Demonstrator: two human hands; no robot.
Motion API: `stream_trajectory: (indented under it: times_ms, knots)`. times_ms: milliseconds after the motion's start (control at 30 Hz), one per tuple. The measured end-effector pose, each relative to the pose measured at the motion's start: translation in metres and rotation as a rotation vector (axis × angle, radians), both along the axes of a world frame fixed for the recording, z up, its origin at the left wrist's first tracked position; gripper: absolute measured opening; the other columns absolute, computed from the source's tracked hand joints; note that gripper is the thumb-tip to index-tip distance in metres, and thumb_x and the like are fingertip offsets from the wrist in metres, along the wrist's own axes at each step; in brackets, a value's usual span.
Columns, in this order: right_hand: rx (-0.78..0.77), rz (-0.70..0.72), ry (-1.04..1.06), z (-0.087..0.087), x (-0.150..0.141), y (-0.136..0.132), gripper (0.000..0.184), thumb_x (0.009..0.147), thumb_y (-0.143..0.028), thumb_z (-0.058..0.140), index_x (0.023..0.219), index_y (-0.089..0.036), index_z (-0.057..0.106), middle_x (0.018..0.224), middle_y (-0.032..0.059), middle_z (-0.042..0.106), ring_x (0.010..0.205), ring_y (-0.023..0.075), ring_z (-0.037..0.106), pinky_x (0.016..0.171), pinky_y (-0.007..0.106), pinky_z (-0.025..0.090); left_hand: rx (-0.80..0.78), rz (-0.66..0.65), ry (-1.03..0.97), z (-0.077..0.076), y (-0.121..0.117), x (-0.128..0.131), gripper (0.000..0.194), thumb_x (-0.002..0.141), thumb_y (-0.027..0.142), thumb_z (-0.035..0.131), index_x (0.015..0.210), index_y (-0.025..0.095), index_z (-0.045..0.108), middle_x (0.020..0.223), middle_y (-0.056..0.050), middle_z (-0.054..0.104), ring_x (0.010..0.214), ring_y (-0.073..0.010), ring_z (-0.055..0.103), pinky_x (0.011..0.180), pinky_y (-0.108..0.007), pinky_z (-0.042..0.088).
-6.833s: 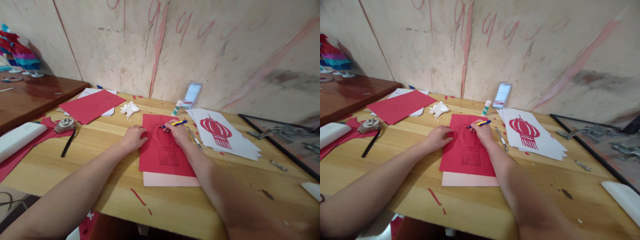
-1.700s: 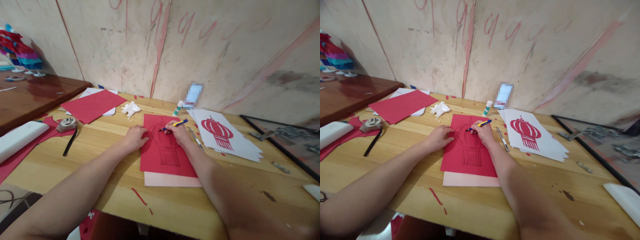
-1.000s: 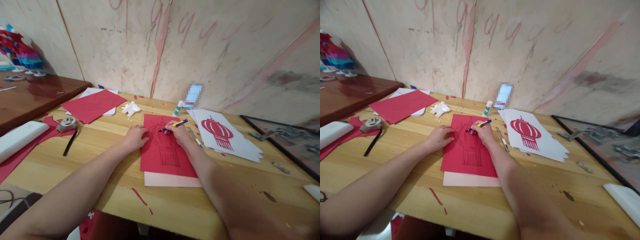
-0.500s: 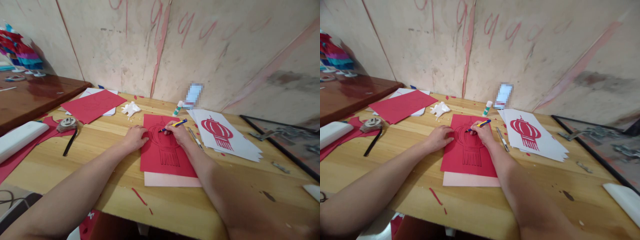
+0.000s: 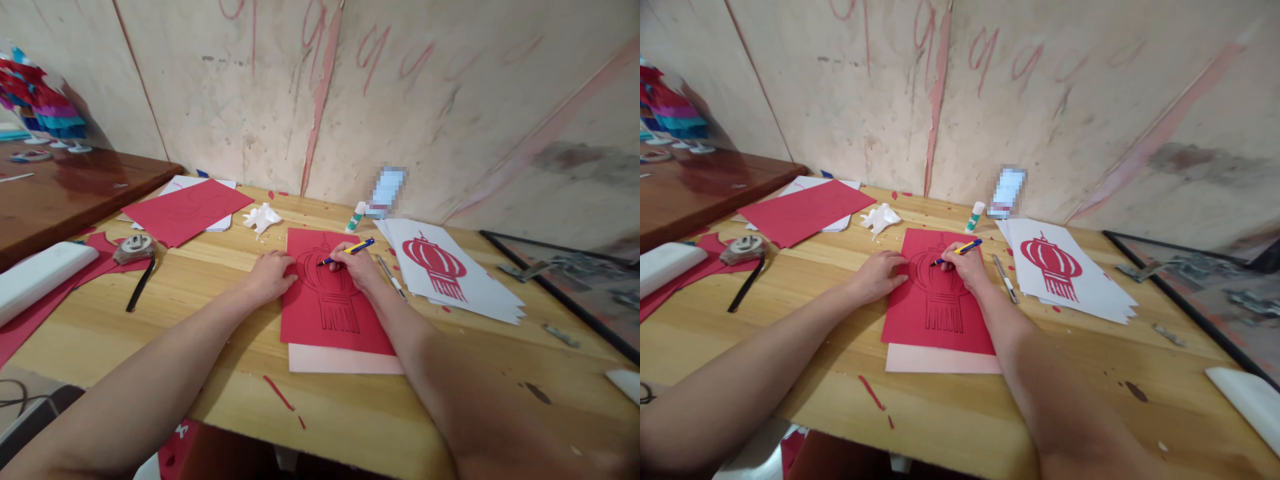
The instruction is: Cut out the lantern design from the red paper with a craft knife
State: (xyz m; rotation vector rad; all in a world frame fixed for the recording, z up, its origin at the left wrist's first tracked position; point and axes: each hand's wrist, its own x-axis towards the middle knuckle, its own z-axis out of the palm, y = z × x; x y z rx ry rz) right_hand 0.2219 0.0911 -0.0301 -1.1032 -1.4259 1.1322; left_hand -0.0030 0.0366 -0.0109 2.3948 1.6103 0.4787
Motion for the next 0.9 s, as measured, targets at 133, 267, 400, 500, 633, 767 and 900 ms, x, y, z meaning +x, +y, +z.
stream_trajectory:
  times_ms: [133,267,400,500,633,767,900]
  knots:
    - [0.004,-0.004,-0.002,-0.0005,0.0000,0.0006,0.011,0.061,-0.029,0.066,0.060,-0.020,0.060,0.048,-0.0004,0.061,0.046,0.0129,0.055,0.050,0.026,0.042,0.006,-0.001,-0.005,0.0001,-0.0004,0.0001,0.020,0.084,0.025,0.064,0.103,0.019,0.071,0.117,-0.009,0.070,0.114,-0.0271,0.062,0.102,-0.040,0.047]
    - [-0.004,-0.013,0.008,-0.0003,-0.0013,0.0005,0.012,0.059,-0.030,0.067,0.059,-0.019,0.060,0.046,-0.0008,0.061,0.045,0.0123,0.054,0.049,0.025,0.041,0.009,-0.003,-0.005,-0.0019,0.0009,0.0000,0.021,0.084,0.025,0.064,0.103,0.019,0.071,0.116,-0.009,0.070,0.113,-0.0270,0.063,0.102,-0.040,0.047]
    - [-0.010,-0.007,0.021,0.0007,-0.0016,-0.0003,0.011,0.056,-0.029,0.066,0.057,-0.019,0.060,0.045,-0.0003,0.061,0.043,0.0123,0.053,0.048,0.024,0.040,0.005,-0.006,-0.008,-0.0032,0.0018,-0.0005,0.021,0.084,0.025,0.064,0.103,0.019,0.071,0.117,-0.010,0.070,0.115,-0.0275,0.062,0.102,-0.040,0.047]
    - [-0.008,-0.002,0.022,0.0020,-0.0015,-0.0011,0.011,0.056,-0.028,0.065,0.057,-0.019,0.060,0.044,-0.0001,0.060,0.042,0.0123,0.053,0.048,0.025,0.040,-0.001,-0.009,-0.006,-0.0025,0.0015,-0.0007,0.021,0.084,0.025,0.063,0.103,0.018,0.071,0.116,-0.010,0.070,0.114,-0.0277,0.062,0.102,-0.040,0.047]
    - [-0.010,0.002,0.025,0.0017,-0.0013,-0.0009,0.011,0.056,-0.028,0.065,0.057,-0.019,0.060,0.044,0.0000,0.060,0.042,0.0122,0.053,0.048,0.025,0.040,-0.002,-0.003,-0.003,-0.0012,0.0011,-0.0002,0.020,0.085,0.025,0.064,0.103,0.019,0.071,0.116,-0.009,0.070,0.114,-0.0268,0.062,0.102,-0.040,0.047]
    - [-0.005,-0.004,0.016,-0.0005,-0.0004,0.0006,0.011,0.058,-0.029,0.065,0.059,-0.018,0.060,0.046,0.0003,0.060,0.044,0.0124,0.053,0.049,0.025,0.040,0.003,0.001,0.006,-0.0003,0.0007,0.0006,0.021,0.085,0.025,0.064,0.104,0.018,0.071,0.116,-0.010,0.070,0.113,-0.0267,0.062,0.102,-0.039,0.047]
    - [-0.004,0.015,0.007,-0.0005,0.0005,0.0009,0.011,0.058,-0.029,0.065,0.059,-0.019,0.060,0.046,0.0000,0.060,0.044,0.0125,0.053,0.049,0.025,0.040,0.001,-0.002,-0.001,0.0000,0.0003,0.0007,0.022,0.085,0.024,0.063,0.104,0.017,0.071,0.114,-0.010,0.070,0.112,-0.0275,0.063,0.101,-0.040,0.048]
